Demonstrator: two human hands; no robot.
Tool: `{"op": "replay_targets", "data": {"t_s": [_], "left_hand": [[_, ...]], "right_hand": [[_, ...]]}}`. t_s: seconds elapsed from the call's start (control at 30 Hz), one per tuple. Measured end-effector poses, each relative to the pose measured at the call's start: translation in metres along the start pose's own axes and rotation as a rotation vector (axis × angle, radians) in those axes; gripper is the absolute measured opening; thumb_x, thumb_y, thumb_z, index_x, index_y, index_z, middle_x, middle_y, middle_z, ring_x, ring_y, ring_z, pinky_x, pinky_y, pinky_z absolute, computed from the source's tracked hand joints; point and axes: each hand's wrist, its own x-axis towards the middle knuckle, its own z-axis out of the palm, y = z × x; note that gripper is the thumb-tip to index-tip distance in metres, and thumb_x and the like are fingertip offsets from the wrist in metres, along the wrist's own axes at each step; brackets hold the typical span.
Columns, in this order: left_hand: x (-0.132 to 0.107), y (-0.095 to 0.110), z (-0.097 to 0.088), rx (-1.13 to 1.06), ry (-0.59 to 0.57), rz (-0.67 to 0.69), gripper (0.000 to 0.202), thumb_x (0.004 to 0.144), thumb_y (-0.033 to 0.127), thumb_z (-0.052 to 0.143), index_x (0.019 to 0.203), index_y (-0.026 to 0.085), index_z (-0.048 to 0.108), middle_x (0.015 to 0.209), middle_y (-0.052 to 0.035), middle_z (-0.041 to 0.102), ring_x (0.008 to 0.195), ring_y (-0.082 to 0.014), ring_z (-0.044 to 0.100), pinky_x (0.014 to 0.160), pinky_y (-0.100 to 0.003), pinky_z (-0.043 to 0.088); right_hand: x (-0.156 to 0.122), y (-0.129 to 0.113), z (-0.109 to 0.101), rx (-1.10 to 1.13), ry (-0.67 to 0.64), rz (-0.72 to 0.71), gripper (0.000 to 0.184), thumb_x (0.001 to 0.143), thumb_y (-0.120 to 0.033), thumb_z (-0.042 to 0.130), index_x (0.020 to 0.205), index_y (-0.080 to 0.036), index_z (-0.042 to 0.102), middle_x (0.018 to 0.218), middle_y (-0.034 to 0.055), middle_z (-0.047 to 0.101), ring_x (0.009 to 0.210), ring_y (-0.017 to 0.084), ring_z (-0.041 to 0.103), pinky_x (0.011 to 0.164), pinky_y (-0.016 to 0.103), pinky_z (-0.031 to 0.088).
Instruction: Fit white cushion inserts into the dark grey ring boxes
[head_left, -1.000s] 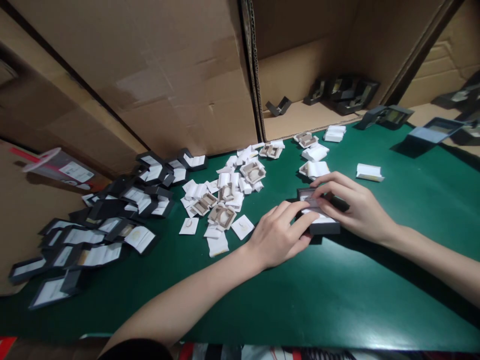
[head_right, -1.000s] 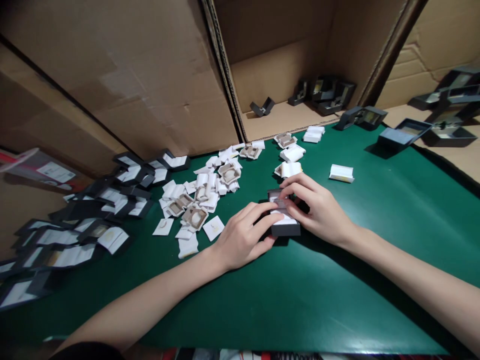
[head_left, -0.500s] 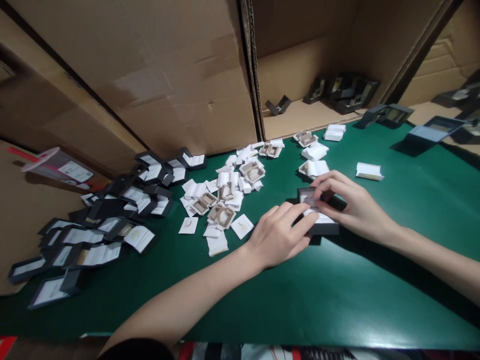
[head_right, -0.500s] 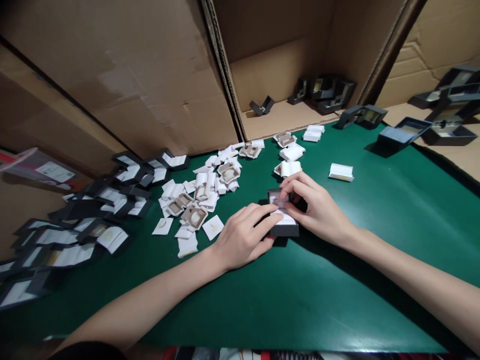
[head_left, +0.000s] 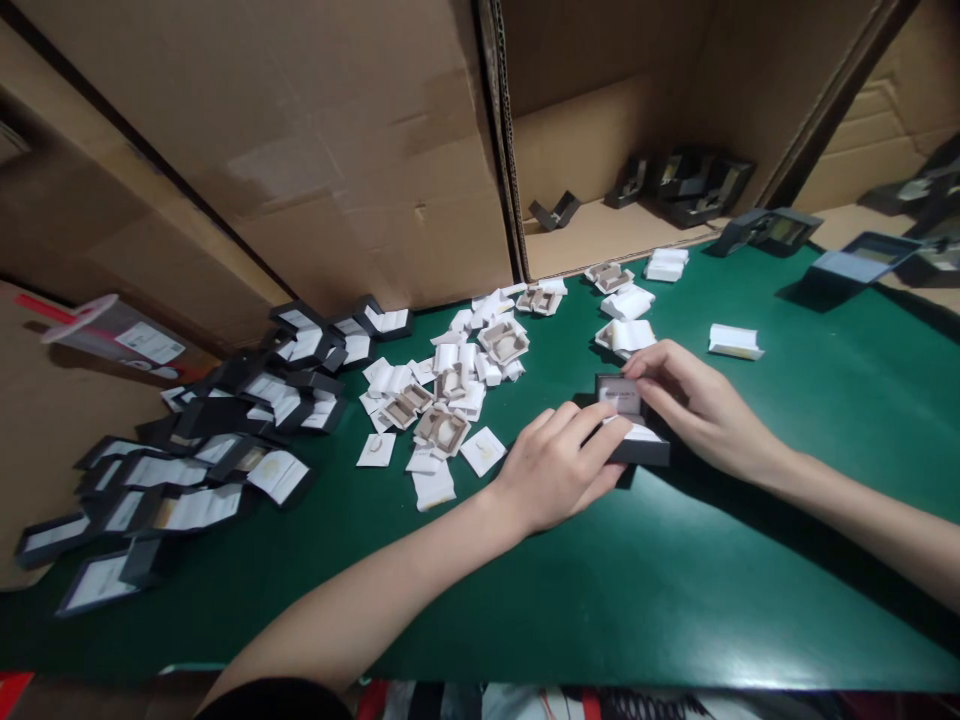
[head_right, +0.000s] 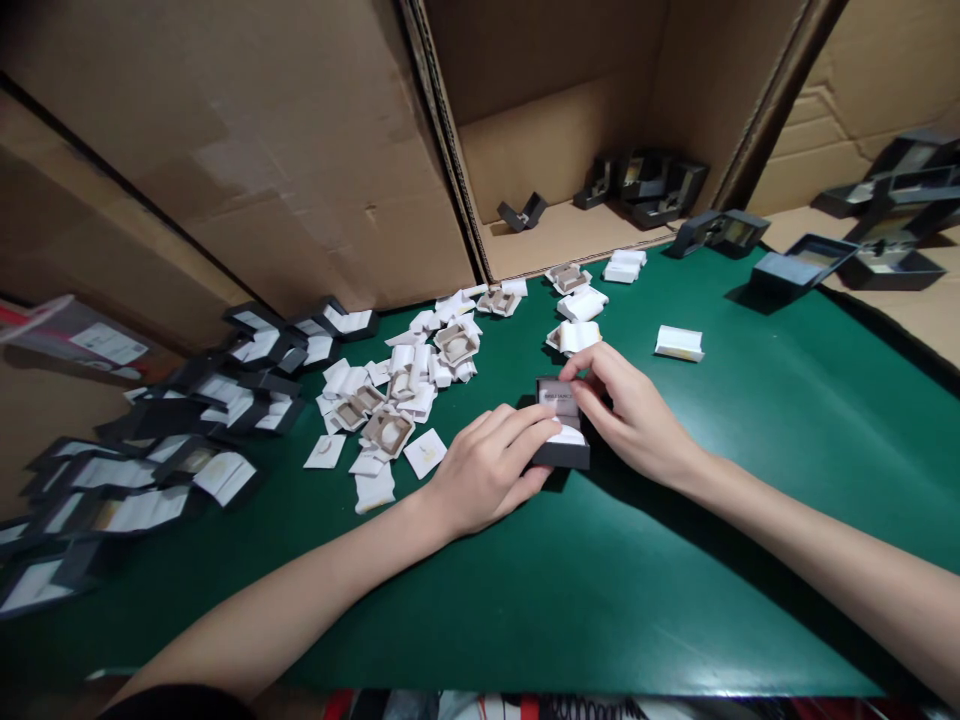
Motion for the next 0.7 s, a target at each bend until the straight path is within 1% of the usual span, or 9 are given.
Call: {"op": "replay_targets", "data": {"t_s": [0.1, 0.23, 0.3, 0.37, 0.43, 0.47, 0.53, 0.6, 0.7], "left_hand": [[0.0, 0.001, 0.001, 0.025, -0.002, 0.003, 0.037, 0.091, 0.039, 0.038, 0.118, 0.018, 0.052, 0.132, -0.0053, 0.052, 0.099, -0.0126, 0.053, 0.079, -0.025, 0.046], [-0.001, 0.001, 0.002, 0.005, -0.032, 0.015, 0.038, 0.091, 0.04, 0.037, 0.119, 0.019, 0.052, 0.133, -0.0043, 0.051, 0.099, -0.0131, 0.053, 0.08, -0.026, 0.047], [0.0, -0.001, 0.0, -0.065, -0.046, 0.009, 0.039, 0.091, 0.042, 0.037, 0.12, 0.019, 0.051, 0.131, -0.0041, 0.053, 0.099, -0.0136, 0.054, 0.082, -0.027, 0.048], [0.002, -0.002, -0.004, -0.233, -0.05, -0.023, 0.04, 0.091, 0.043, 0.039, 0.12, 0.019, 0.05, 0.129, -0.0039, 0.054, 0.106, -0.0132, 0.054, 0.09, -0.028, 0.049], [0.005, -0.003, -0.007, -0.478, -0.022, -0.111, 0.039, 0.092, 0.041, 0.038, 0.121, 0.018, 0.049, 0.127, -0.0051, 0.054, 0.108, -0.0099, 0.054, 0.093, -0.024, 0.049], [0.006, -0.003, -0.009, -0.598, 0.003, -0.177, 0.038, 0.092, 0.039, 0.038, 0.121, 0.018, 0.049, 0.127, -0.0062, 0.054, 0.105, -0.0077, 0.054, 0.09, -0.021, 0.05], [0.009, -0.003, -0.011, -0.781, 0.063, -0.341, 0.037, 0.092, 0.036, 0.037, 0.122, 0.017, 0.048, 0.126, -0.0088, 0.052, 0.094, -0.0038, 0.055, 0.078, -0.014, 0.051], [0.011, -0.002, -0.011, -0.887, 0.089, -0.503, 0.04, 0.09, 0.036, 0.04, 0.125, 0.017, 0.046, 0.126, -0.0104, 0.05, 0.085, -0.0017, 0.053, 0.067, -0.011, 0.049], [0.012, -0.003, -0.009, -0.996, 0.012, -0.666, 0.049, 0.085, 0.039, 0.05, 0.129, 0.018, 0.046, 0.12, -0.0088, 0.056, 0.076, -0.001, 0.051, 0.063, -0.01, 0.046]], "right_hand": [[-0.001, 0.003, 0.003, -0.002, 0.029, 0.06, 0.011, 0.089, -0.021, 0.048, 0.1, -0.019, 0.051, 0.09, 0.0054, 0.058, 0.073, 0.015, 0.056, 0.061, 0.027, 0.045], [0.0, 0.002, 0.003, -0.031, 0.057, 0.041, 0.013, 0.082, -0.014, 0.053, 0.093, -0.019, 0.05, 0.09, 0.0049, 0.057, 0.077, 0.016, 0.056, 0.064, 0.027, 0.045], [0.0, 0.0, 0.003, -0.041, 0.059, 0.019, 0.012, 0.08, -0.013, 0.053, 0.089, -0.019, 0.05, 0.088, 0.0037, 0.056, 0.075, 0.015, 0.054, 0.063, 0.027, 0.043], [0.0, -0.002, 0.002, -0.041, 0.061, 0.006, 0.01, 0.08, -0.012, 0.053, 0.087, -0.019, 0.051, 0.088, 0.0031, 0.055, 0.073, 0.014, 0.053, 0.062, 0.026, 0.043], [-0.001, -0.002, 0.003, -0.011, 0.061, 0.024, 0.008, 0.082, -0.014, 0.053, 0.087, -0.019, 0.051, 0.087, 0.0032, 0.056, 0.071, 0.014, 0.053, 0.06, 0.026, 0.042], [-0.001, -0.002, 0.004, 0.02, 0.055, 0.041, 0.006, 0.083, -0.015, 0.053, 0.088, -0.019, 0.052, 0.087, 0.0034, 0.056, 0.071, 0.014, 0.054, 0.059, 0.026, 0.042], [-0.002, -0.003, 0.005, 0.091, 0.037, 0.072, 0.005, 0.085, -0.019, 0.054, 0.09, -0.019, 0.053, 0.088, 0.004, 0.056, 0.074, 0.015, 0.055, 0.059, 0.025, 0.043], [-0.004, -0.004, 0.006, 0.153, 0.01, 0.072, 0.005, 0.087, -0.022, 0.055, 0.091, -0.02, 0.054, 0.09, 0.005, 0.056, 0.079, 0.016, 0.056, 0.061, 0.026, 0.045], [-0.005, -0.009, 0.007, 0.226, -0.044, 0.032, 0.005, 0.088, -0.024, 0.056, 0.09, -0.02, 0.056, 0.091, 0.006, 0.056, 0.083, 0.017, 0.057, 0.065, 0.027, 0.047]]}}
